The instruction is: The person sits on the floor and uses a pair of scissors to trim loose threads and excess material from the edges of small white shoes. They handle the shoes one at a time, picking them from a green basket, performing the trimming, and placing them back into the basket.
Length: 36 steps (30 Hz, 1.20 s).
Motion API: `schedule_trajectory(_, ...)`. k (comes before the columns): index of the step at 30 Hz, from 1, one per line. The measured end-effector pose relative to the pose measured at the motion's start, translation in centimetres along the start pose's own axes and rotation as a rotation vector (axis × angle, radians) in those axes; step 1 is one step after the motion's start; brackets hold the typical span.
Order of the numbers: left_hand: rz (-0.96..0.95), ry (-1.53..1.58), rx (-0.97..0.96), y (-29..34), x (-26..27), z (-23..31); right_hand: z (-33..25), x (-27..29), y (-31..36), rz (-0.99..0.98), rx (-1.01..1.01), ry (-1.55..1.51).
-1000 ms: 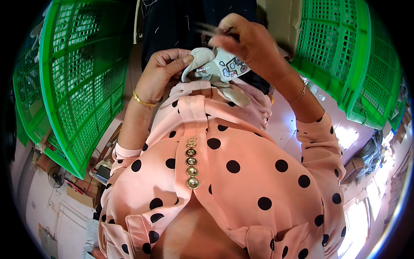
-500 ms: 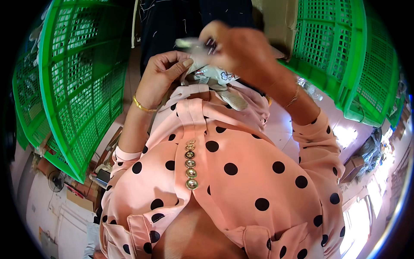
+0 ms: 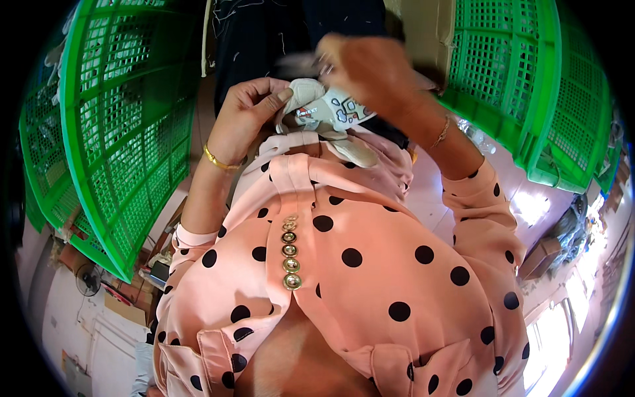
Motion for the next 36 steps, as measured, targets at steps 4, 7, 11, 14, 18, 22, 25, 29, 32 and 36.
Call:
schedule_trajectory(4, -0.001, 0.013, 0.004, 0.3, 0.1, -0.1, 1.8, 0.6, 0.4, 0.255, -0.143, 0.007)
schedule_trajectory(7, 0.029, -0.013, -0.055, 0.2, -0.2, -0.2, -0.9, 0.5, 1.4, -0.019, 0.097, -0.286)
schedule_trajectory(11, 0.126, -0.071, -0.102, 1.2, -0.7, 0.4, 1.2, 0.7, 1.8, 0.198, -0.033, -0.108)
schedule_trajectory(14, 0.223, -0.120, -0.136, 2.3, -1.4, 0.2, 2.0, 0.9, 2.1, 0.165, -0.282, -0.424)
schedule_trajectory(18, 0.347, -0.457, -0.480, 2.6, -1.8, 0.5, -0.1, 0.4, 2.8, 0.159, -0.188, -0.606)
schedule_trajectory(22, 0.372, -0.502, -0.465, 3.2, -2.1, 0.1, -0.2, 0.6, 2.6, 0.019, -0.101, -0.576)
schedule_trajectory(25, 0.416, -0.599, -0.649, 3.3, -2.2, 0.5, -0.5, 1.1, 2.0, -0.089, -0.097, -0.576)
schedule_trajectory(29, 0.398, -0.711, -0.768, 3.1, -2.2, 0.6, -0.5, 0.7, 1.9, -0.021, -0.022, -0.624)
schedule_trajectory(32, 0.398, -0.866, -0.836, 3.5, -2.4, 0.9, 0.4, 0.6, 2.1, -0.084, -0.204, -0.905)
schedule_trajectory(36, 0.414, -1.078, -0.931, 3.8, -2.4, 0.6, 2.0, 1.6, 2.7, -0.096, -0.445, -1.686)
Point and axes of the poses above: each hand's wrist, its own y-axis away from the middle knuckle, its own x-axis out of the back of the hand, z = x × y, the point moved 2 cm from there along -y, towards the middle knuckle, and after that the axes turned 12 degrees about x, right-handed, at the moved point
